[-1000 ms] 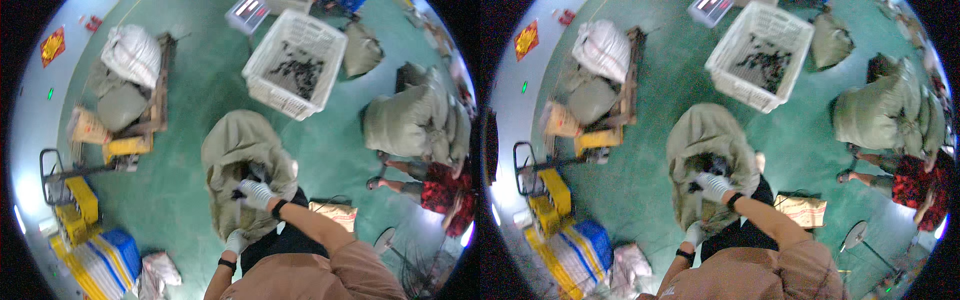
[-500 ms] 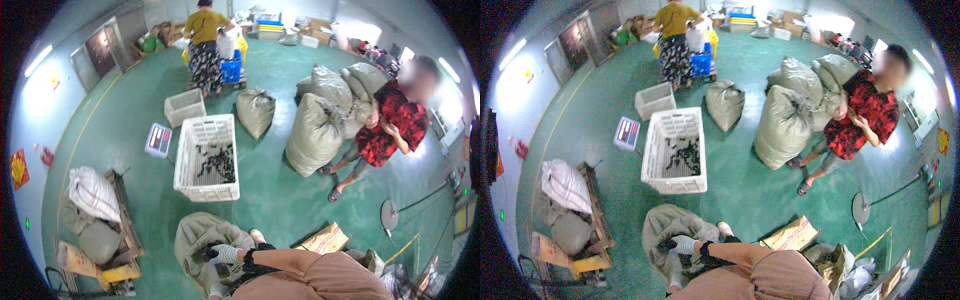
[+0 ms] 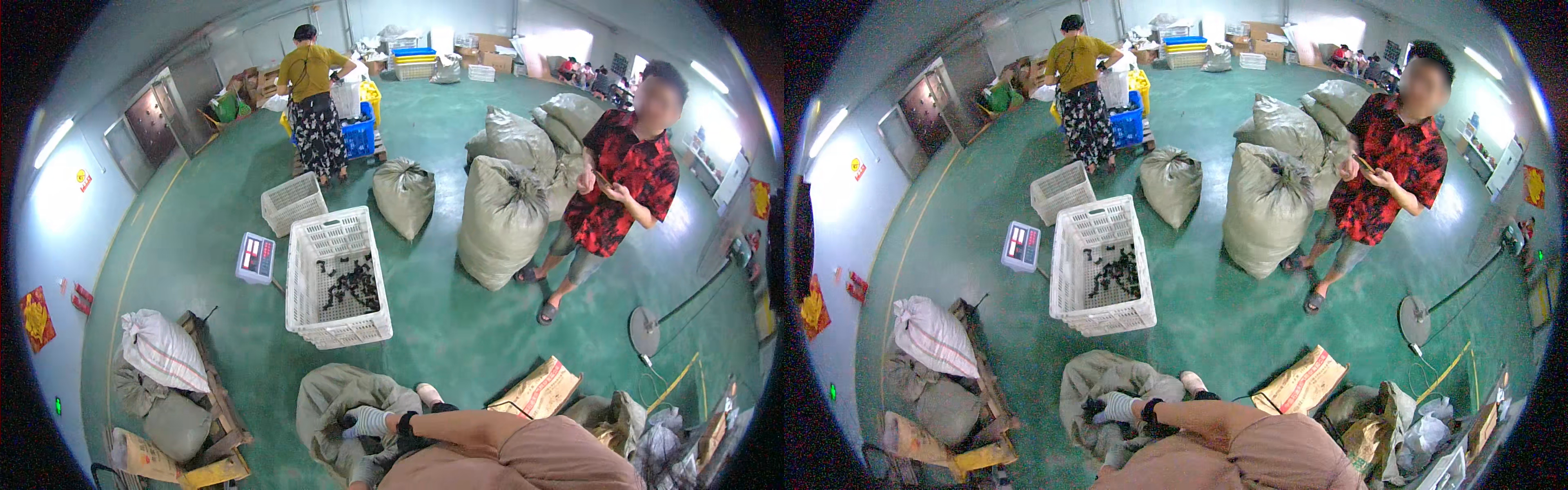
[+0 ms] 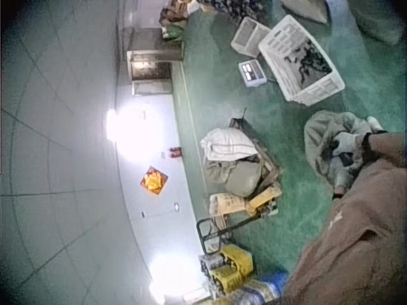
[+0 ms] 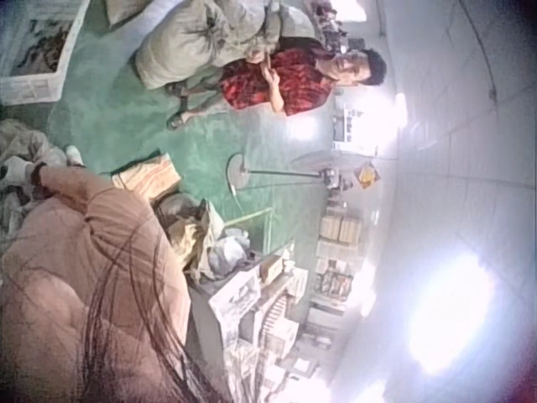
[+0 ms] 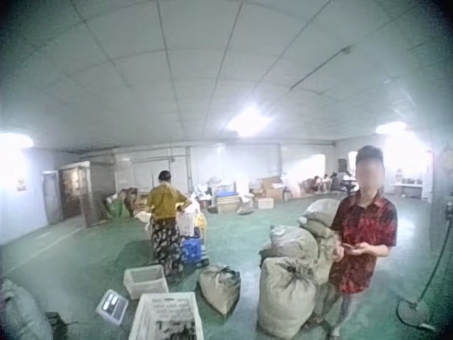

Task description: Weighing and transferring small plastic parts between large bags and baskets using an industrial scale.

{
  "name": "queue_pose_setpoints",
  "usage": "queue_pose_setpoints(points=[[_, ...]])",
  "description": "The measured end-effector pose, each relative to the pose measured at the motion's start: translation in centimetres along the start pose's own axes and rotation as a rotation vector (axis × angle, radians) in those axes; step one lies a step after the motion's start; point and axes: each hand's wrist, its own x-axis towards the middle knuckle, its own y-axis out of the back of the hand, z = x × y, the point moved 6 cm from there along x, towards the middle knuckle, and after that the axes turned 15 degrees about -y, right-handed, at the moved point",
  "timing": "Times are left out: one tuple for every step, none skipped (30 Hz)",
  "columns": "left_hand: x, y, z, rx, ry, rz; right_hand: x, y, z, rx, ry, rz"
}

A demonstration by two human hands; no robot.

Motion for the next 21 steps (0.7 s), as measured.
queue_pose_setpoints(points=[[-0.2,-0.2,0.1,-0.011,-0.003,0.007,0.1,-0.1,0.2,-0.014,-0.026,0.027],[-0.5,-0.1,0.1,-0.025,-0.003,0.016,-0.1,-0.1,-0.2,0.027,0.049,0.090],[-0.9,-0.2,0.1,-0.037,-0.005,0.028,0.1,-0.2,-0.2,0.024,0.051,0.068],[-1.1,-0.2,0.3,-0.052,-0.019,0.041,0.5,-0.2,-0.2,-0.015,0.035,0.033],[-1.7,-0.1,0.6,-0.067,-0.023,0.063,0.7,-1.2,-0.4,-0.062,0.026,-0.024],[-2.2,-0.2,0.8,-0.085,-0.029,0.088,0.5,-1.2,-0.8,-0.067,0.047,-0.023],[-2.3,-0.2,0.9,-0.098,-0.041,0.107,0.4,-0.9,-1.1,-0.071,0.067,-0.023],[-2.4,0.1,1.4,-0.123,-0.042,0.133,-0.4,-0.6,-1.9,-0.017,0.033,-0.041],[-2.5,-0.6,0.9,-0.067,-0.059,0.089,-1.3,-1.1,-3.0,0.033,0.002,-0.065],[-2.1,1.4,3.9,-0.094,-0.011,-0.001,-0.8,0.4,-1.6,-0.018,-0.103,-0.015],[-2.5,1.0,3.1,-0.110,0.010,0.020,-0.1,-0.4,-1.2,-0.035,-0.095,-0.043],[-2.2,0.3,2.2,-0.076,0.003,0.019,1.1,-0.9,-0.2,-0.033,-0.041,-0.007],[-2.0,-0.6,1.4,-0.043,-0.006,0.013,2.1,-1.4,0.8,-0.029,0.009,0.029],[-1.9,-1.1,0.9,-0.082,0.002,0.064,2.8,-1.6,1.7,-0.039,-0.013,0.026],[-2.3,-2.6,-0.5,-0.103,0.023,0.076,2.5,-2.4,1.1,-0.052,-0.015,-0.004],[-2.8,-4.6,-2.4,-0.146,0.043,0.061,1.8,-3.7,-0.5,-0.045,-0.034,-0.103],[-3.0,-5.9,-3.1,-0.179,0.042,0.033,1.3,-4.4,-1.1,-0.029,-0.062,-0.177],[-2.8,-5.2,-1.9,-0.182,0.034,0.023,1.6,-3.9,-0.4,-0.026,-0.073,-0.171],[-2.8,-4.5,-0.9,-0.164,0.070,0.029,1.9,-3.3,0.1,-0.059,-0.066,-0.126],[-3.1,-3.1,0.4,-0.143,0.110,0.035,2.3,-2.7,0.7,-0.090,-0.057,-0.084],[-3.4,-2.5,1.2,-0.145,0.114,0.030,2.8,-2.5,1.5,-0.085,-0.061,-0.088]])
